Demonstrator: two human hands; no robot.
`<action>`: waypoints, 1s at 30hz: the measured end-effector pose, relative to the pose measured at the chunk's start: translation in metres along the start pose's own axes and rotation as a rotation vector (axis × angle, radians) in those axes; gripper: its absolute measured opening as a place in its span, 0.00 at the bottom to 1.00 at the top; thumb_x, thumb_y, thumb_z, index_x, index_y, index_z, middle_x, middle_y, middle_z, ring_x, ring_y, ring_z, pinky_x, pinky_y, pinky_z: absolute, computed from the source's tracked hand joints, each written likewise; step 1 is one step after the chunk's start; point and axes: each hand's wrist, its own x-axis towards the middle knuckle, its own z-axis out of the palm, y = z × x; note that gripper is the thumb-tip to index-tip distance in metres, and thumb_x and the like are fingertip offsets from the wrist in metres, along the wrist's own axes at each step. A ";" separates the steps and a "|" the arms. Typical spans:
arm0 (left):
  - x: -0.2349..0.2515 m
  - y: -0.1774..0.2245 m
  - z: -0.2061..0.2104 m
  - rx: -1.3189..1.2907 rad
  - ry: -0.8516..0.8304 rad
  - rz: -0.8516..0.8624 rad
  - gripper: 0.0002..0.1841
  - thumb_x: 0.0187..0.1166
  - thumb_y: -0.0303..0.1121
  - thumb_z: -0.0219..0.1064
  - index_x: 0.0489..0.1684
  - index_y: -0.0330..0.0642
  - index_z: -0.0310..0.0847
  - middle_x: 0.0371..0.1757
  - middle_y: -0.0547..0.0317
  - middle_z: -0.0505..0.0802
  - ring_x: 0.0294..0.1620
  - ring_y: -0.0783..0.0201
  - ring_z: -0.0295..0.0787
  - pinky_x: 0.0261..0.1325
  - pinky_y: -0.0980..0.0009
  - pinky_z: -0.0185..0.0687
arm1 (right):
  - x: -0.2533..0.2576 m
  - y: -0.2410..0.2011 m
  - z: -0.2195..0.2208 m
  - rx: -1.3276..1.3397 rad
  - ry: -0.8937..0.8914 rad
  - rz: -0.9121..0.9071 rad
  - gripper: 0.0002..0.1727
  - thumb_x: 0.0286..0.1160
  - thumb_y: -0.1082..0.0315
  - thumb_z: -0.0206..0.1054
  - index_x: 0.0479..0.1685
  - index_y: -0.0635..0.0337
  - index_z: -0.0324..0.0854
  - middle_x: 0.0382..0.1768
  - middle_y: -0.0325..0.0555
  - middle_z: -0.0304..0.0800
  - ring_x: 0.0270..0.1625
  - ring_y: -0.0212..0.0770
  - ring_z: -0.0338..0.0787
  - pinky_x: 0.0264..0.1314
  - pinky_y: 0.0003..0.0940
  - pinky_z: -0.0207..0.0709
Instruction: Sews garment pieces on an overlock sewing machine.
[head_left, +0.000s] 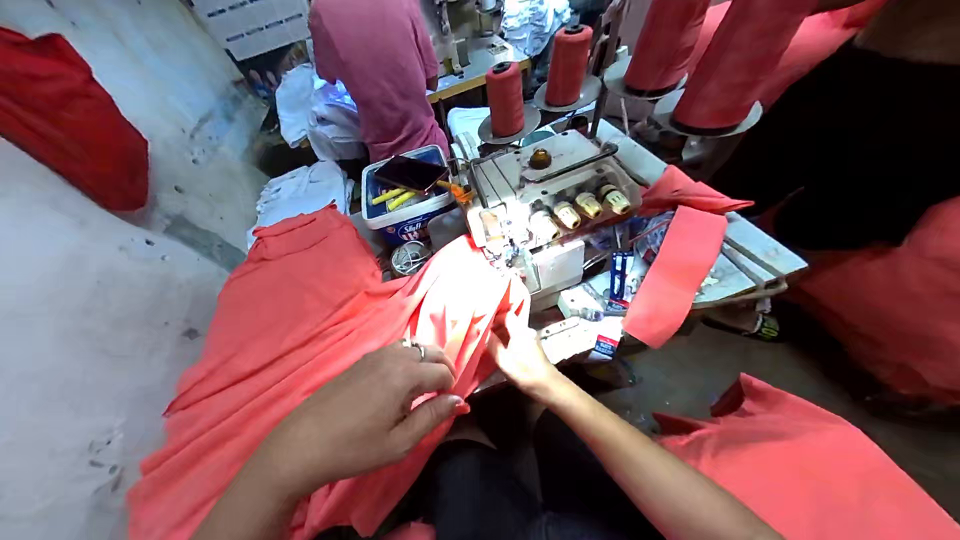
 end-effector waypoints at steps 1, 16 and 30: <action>0.004 -0.001 -0.001 -0.063 0.005 0.018 0.18 0.85 0.39 0.58 0.27 0.37 0.86 0.35 0.53 0.92 0.37 0.64 0.87 0.41 0.70 0.81 | 0.001 -0.004 -0.008 0.037 -0.153 0.044 0.18 0.83 0.65 0.61 0.54 0.77 0.83 0.44 0.63 0.91 0.50 0.51 0.92 0.60 0.48 0.82; 0.056 0.041 -0.072 0.446 -0.365 0.131 0.27 0.80 0.50 0.58 0.07 0.44 0.72 0.14 0.54 0.80 0.19 0.50 0.83 0.23 0.51 0.71 | -0.056 0.008 -0.008 0.203 0.182 -0.367 0.25 0.74 0.61 0.72 0.63 0.72 0.83 0.60 0.56 0.91 0.67 0.39 0.89 0.73 0.35 0.80; 0.011 -0.035 -0.085 0.571 0.008 -0.308 0.26 0.69 0.57 0.64 0.56 0.47 0.84 0.18 0.67 0.82 0.16 0.61 0.82 0.17 0.56 0.75 | 0.034 -0.018 0.018 -0.041 0.319 -0.534 0.10 0.74 0.68 0.67 0.35 0.65 0.91 0.35 0.50 0.95 0.40 0.39 0.95 0.46 0.33 0.88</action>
